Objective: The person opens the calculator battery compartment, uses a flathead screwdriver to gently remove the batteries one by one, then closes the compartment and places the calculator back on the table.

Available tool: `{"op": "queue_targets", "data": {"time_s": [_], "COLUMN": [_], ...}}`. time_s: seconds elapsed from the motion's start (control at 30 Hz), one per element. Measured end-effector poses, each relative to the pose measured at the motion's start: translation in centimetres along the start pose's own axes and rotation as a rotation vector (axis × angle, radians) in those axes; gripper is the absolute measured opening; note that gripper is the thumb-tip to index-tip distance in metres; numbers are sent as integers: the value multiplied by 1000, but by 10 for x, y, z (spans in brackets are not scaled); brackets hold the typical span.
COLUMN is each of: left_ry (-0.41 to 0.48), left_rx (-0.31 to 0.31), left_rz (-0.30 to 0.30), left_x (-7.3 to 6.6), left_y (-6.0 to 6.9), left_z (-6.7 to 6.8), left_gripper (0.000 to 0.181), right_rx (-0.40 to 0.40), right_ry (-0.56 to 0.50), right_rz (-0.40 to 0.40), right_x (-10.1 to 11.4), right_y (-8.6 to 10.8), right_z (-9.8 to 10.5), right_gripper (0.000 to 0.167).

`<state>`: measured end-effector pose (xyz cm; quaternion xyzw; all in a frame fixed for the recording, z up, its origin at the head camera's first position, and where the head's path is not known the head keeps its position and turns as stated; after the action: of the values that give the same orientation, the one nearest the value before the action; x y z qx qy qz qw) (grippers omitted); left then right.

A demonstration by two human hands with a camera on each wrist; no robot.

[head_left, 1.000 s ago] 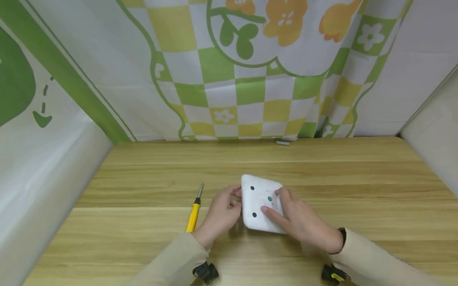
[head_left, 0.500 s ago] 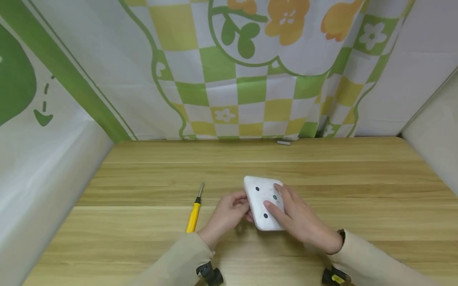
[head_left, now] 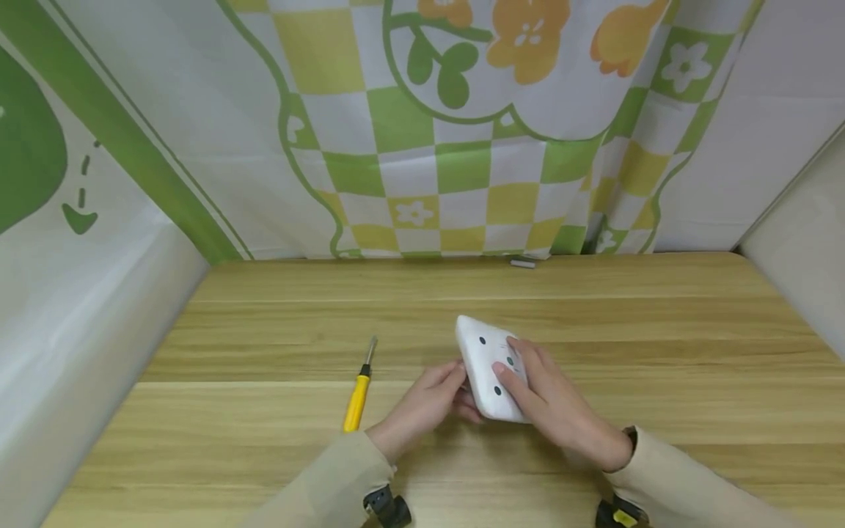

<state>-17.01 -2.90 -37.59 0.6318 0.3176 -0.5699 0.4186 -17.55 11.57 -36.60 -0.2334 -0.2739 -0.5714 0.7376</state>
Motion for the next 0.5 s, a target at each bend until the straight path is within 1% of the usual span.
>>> {"op": "queue_targets", "data": {"time_s": [0.13,0.3,0.4,0.5], "left_ry": [25,48,67,91], "left_rx": [52,110,134,150], "left_rz": [-14,-2,27,50], "left_x": [-3,-3,-1,0], "left_y": [-1,-1,-2,-2], "left_z": [-5,-11,-15,-18], "left_gripper": [48,58,65,71], "right_rx": [5,-14,-13,8], "right_ry": [-66,-164,-263,-404], "right_rz": [-16,-8,-18,-58], "right_x": [0,5,7,8], "right_y": [0,-1,-1,-1], "right_z": [-1,0,-1,-4], "right_gripper": [62,55,51,50]}}
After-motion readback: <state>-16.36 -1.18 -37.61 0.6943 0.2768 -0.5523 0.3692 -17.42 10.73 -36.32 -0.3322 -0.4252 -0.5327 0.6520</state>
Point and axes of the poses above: each hand's wrist, its own y-axis away from the middle knuckle, its own z-axis out of the back of the hand, x = y × z, the point moved 7 cm from there along -y, towards the middle knuckle, and after that the axes turned 1 degree about -x, right-handed, at the moved point
